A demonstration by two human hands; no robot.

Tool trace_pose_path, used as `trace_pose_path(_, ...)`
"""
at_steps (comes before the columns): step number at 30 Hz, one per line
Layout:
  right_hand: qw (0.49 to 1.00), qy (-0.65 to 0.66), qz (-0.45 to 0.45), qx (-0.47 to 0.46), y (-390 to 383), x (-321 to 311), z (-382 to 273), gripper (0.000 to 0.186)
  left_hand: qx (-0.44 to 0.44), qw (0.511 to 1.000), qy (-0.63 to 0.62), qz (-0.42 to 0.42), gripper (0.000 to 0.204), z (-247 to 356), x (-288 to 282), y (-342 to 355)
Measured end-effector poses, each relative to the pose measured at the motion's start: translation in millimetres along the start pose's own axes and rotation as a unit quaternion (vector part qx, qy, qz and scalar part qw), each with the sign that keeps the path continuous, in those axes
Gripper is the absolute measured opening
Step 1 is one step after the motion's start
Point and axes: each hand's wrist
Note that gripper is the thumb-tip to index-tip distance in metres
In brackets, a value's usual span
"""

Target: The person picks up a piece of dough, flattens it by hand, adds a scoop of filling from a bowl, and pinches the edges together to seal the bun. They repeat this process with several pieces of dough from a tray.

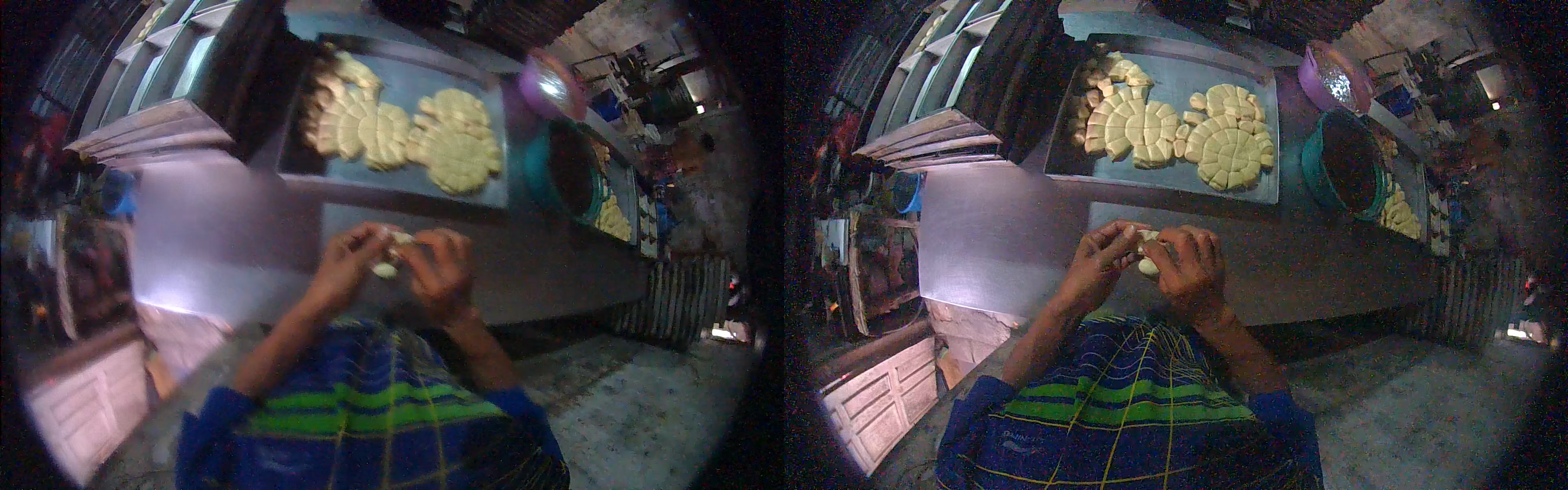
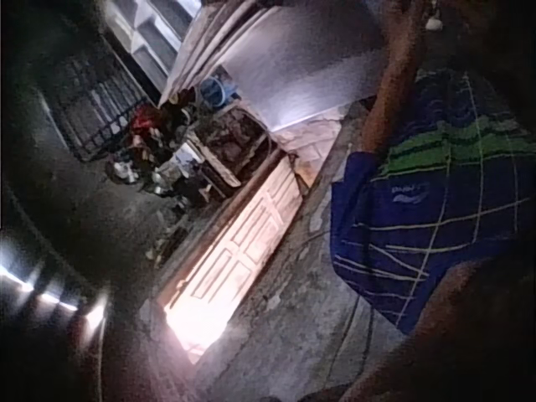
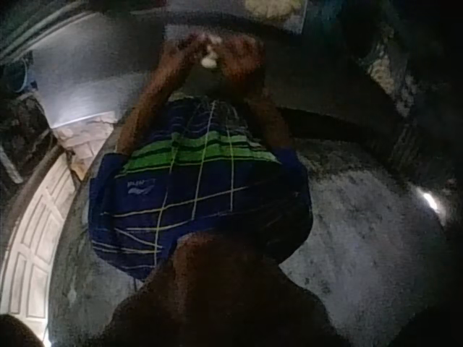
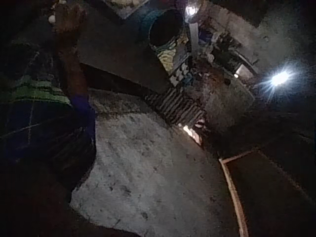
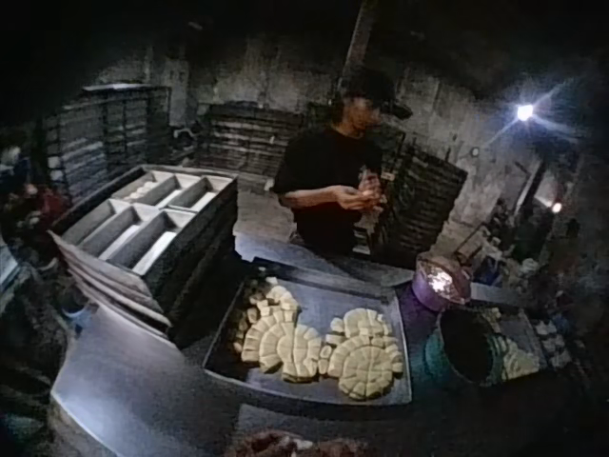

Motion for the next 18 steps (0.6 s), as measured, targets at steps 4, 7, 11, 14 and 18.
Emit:
trace_pose_path(4,0.998,0.032,0.037,0.027,0,7,1,0.027,0.047,0.997,0.062,-0.027,0.023,2,2,-4)
trace_pose_path(7,0.995,0.062,0.050,0.068,-6,9,1,0.027,0.057,0.994,0.088,-0.038,0.024,4,1,-4)
trace_pose_path(11,0.986,0.101,0.052,0.120,2,2,-5,0.021,0.060,0.991,0.107,-0.046,0.024,8,0,-5)
trace_pose_path(14,0.982,0.127,0.049,0.132,8,-1,-6,0.017,0.022,0.994,0.104,-0.028,0.027,4,-4,-4)
trace_pose_path(18,0.977,0.168,0.025,0.130,10,1,0,0.013,0.064,0.993,0.079,-0.062,0.036,8,-6,0)
Point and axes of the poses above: each hand's wrist, its own y-axis towards the middle knuckle, its own x-axis out of the palm, z = x × y, and after that the axes turned 7 degrees about y, right-handed
